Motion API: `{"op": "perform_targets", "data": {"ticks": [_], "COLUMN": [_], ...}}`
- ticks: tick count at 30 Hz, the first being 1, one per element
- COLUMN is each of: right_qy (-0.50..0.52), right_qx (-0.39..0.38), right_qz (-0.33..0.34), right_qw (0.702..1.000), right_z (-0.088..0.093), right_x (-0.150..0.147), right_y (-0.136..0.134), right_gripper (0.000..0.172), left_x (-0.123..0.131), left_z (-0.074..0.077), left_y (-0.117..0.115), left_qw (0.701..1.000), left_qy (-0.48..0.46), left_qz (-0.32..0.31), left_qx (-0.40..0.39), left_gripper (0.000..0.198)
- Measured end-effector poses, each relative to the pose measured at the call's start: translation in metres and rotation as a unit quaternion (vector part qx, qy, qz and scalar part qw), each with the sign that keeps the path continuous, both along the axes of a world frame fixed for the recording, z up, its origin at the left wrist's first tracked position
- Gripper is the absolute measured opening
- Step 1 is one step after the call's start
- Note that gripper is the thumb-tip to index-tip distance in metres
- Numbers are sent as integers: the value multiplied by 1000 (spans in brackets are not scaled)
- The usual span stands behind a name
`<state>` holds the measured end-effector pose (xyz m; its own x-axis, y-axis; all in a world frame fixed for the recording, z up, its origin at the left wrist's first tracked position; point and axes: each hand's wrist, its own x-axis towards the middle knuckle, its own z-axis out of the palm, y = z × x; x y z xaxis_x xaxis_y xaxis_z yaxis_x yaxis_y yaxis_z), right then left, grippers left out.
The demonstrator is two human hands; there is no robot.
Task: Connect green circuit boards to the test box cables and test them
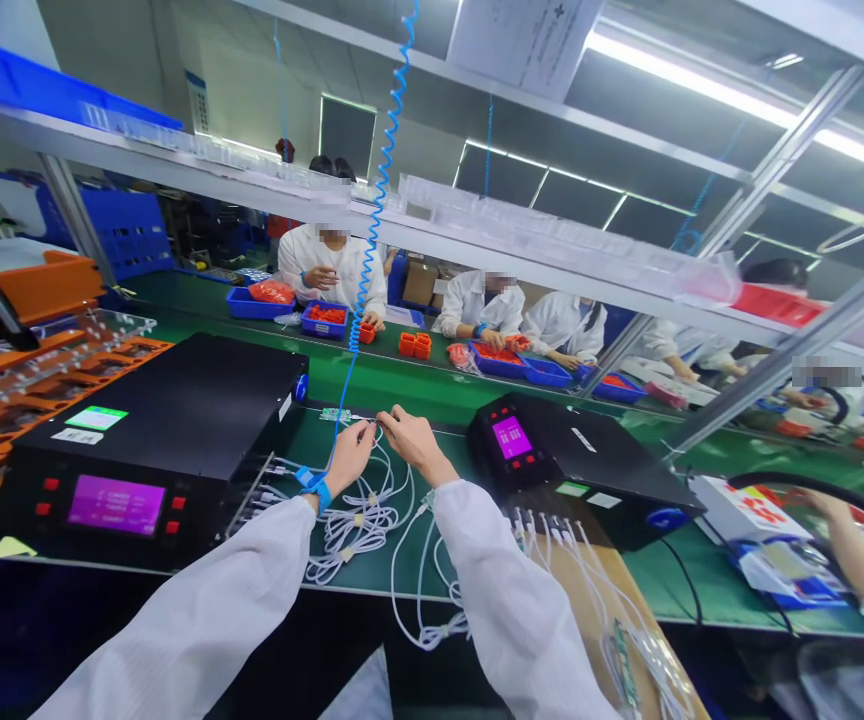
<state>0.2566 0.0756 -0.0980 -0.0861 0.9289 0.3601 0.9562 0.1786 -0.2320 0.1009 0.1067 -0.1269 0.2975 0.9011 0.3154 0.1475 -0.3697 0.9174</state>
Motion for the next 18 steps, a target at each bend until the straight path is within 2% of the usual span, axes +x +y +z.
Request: {"op": "perform_targets", "data": {"ticks": [5, 9, 13, 16, 18], "right_qy": [93, 209, 310, 387, 441], "right_qx": [56, 137, 148, 137, 119], "right_qz": [-53, -127, -96, -73, -68], "right_qw": [993, 960, 934, 909, 887], "right_z": [-6, 3, 13, 16, 17], "right_x": [-4, 4, 1, -9, -12], "right_y": [12, 19, 13, 8, 8], "right_gripper": [16, 27, 24, 33, 38], "left_x": [-2, -5, -2, 6, 9], "left_z": [-2, -12, -22, -24, -25], "left_y": [-3, -9, -1, 7, 10], "left_qw": [1000, 1000, 1000, 1000, 1000], "left_qy": [17, 22, 15, -3, -10], "left_qz": [7, 4, 8, 11, -1], "left_qx": [-5, 4, 6, 13, 16], "left_gripper": [35, 36, 27, 20, 22]}}
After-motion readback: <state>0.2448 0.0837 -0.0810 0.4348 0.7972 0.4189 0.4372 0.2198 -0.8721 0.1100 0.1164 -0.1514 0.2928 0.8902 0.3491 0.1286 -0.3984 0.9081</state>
